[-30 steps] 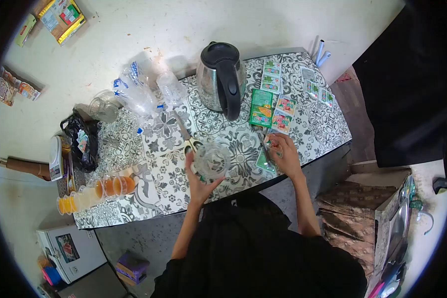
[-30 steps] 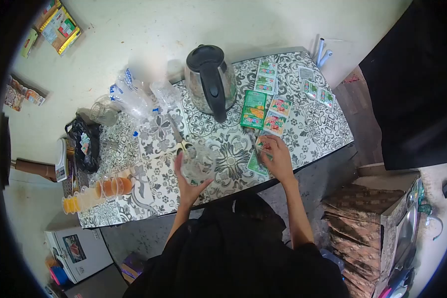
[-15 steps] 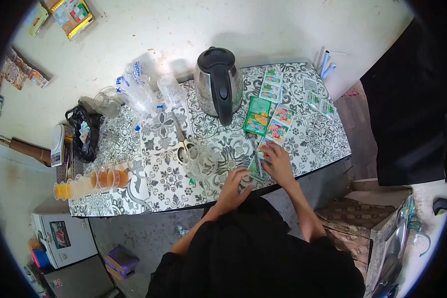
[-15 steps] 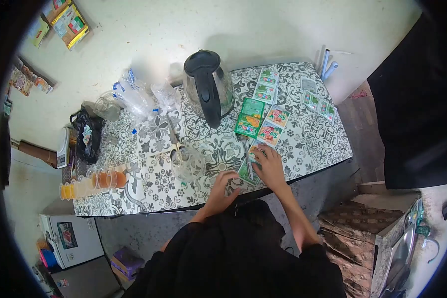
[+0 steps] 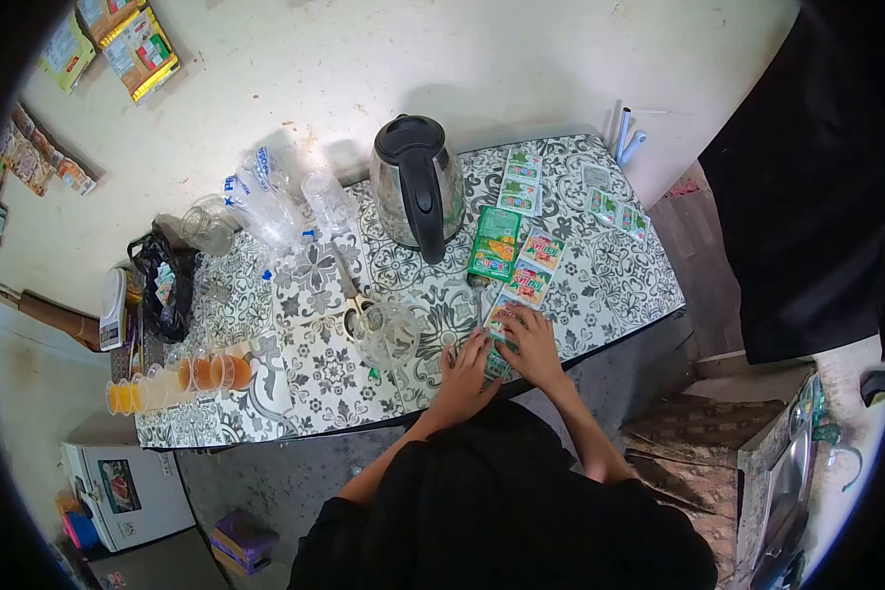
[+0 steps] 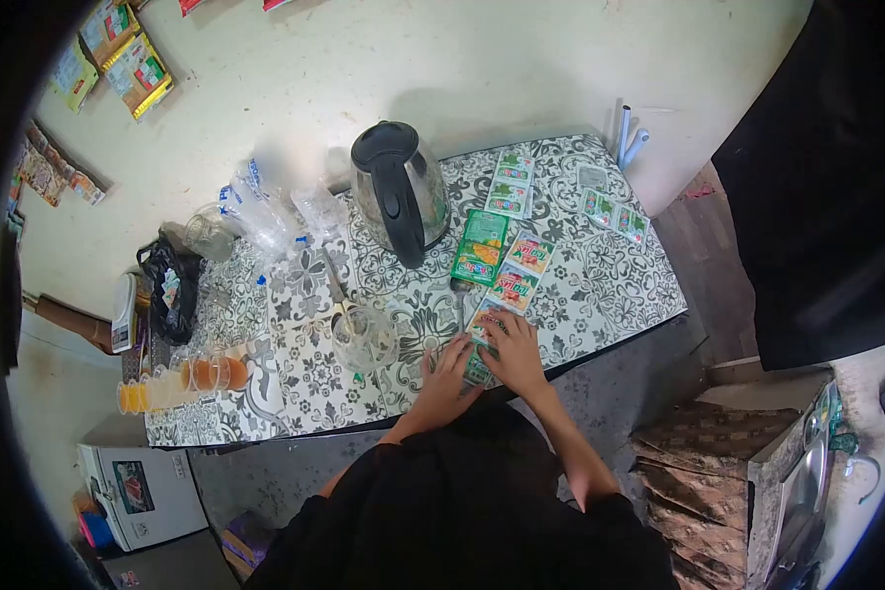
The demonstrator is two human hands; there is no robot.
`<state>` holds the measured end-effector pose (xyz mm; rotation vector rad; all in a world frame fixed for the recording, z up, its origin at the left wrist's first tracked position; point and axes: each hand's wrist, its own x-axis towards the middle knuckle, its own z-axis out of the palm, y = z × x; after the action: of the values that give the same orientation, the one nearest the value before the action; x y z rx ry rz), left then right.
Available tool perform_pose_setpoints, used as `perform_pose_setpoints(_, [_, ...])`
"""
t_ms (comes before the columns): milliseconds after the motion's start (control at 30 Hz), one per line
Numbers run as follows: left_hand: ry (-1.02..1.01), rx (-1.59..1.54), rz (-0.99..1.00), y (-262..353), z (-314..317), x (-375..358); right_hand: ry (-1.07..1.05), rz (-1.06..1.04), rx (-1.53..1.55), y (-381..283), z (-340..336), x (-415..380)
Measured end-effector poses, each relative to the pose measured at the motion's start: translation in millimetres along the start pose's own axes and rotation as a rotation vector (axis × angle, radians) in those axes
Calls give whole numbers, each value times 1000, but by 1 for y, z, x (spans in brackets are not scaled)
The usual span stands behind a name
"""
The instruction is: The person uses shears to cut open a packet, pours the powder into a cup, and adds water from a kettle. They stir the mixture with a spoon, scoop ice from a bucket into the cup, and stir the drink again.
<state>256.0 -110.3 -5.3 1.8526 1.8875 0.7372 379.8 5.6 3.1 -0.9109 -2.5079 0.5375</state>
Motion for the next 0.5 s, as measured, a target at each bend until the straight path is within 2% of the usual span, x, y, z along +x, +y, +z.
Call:
perform_pose_setpoints(133, [32, 17, -44, 1, 2, -1, -45, -6, 8, 0, -8, 6])
perform_pose_setpoints(233, [45, -26, -70, 2, 3, -1, -64, -15, 122, 12, -17, 21])
perform_pose_setpoints(300, [66, -63, -85, 3, 1, 2, 0, 0, 331, 32, -18, 44])
perform_pose_setpoints(400, [126, -131, -86, 6, -3, 6, 196, 28, 220, 52, -32, 93])
perform_pose_setpoints(500, [179, -178, -64, 7, -5, 9, 222, 65, 45, 82, -27, 143])
